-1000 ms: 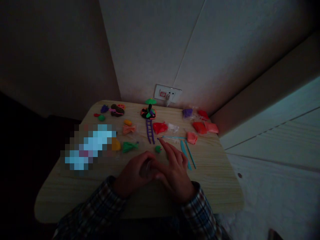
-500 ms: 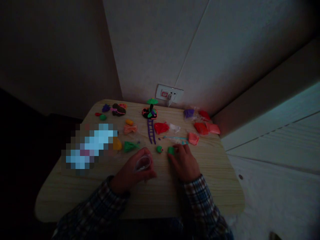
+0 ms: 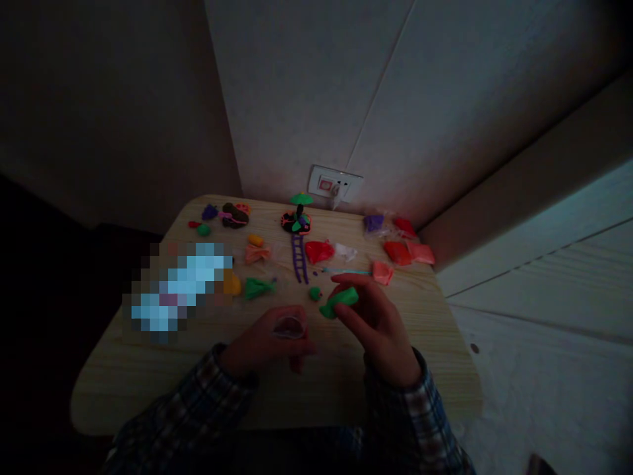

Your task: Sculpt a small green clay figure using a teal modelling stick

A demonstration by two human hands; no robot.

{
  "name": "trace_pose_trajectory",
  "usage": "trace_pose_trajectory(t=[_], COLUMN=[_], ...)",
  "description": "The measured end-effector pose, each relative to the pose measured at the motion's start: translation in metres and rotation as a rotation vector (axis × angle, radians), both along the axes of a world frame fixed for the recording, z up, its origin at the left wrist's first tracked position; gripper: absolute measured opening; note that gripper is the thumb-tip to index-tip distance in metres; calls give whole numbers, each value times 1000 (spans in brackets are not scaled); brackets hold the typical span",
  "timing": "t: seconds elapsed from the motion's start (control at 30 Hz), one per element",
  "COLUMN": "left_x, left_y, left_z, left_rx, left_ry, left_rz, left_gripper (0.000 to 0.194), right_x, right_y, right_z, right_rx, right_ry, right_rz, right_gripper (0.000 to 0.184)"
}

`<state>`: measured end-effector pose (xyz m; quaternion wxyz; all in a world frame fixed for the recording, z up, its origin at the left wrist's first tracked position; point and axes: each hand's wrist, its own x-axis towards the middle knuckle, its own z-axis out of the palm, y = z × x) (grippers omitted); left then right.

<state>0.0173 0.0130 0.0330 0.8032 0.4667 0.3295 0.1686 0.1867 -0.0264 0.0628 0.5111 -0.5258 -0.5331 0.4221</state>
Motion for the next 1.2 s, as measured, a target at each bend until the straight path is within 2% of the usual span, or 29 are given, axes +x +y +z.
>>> trace_pose_trajectory(t=[0.13, 0.4, 0.53, 0.63, 0.8, 0.93, 1.13, 1.2], left_x=[2, 2, 2, 2, 0, -1, 0, 0], left_y=[-2, -1, -1, -1, 1, 1, 1, 2], left_z=[0, -6, -3, 0, -1, -6, -8, -7], left_rx=[21, 27, 34, 117, 186, 169, 155, 165], left_ry=[0, -49, -27, -4, -17, -26, -45, -31], left_rz=[-27, -64, -67, -41, -65, -95, -58, -56], left_gripper=[21, 32, 30, 28, 23, 17, 23, 24], right_x=[-10, -14, -15, -14, -7, -6, -14, -15], right_y=[2, 3, 5, 6, 4, 2, 3, 3], right_z=[5, 3, 7, 9, 10, 11, 11, 12], right_rx=[2, 0, 43, 93, 194, 221, 224, 218], right_ry=[-73, -194, -319, -402, -434, -446, -462, -467], right_rz=[62, 141, 212, 260, 318, 280, 232, 231], right_gripper=[20, 23, 16, 17, 8, 10, 1, 3])
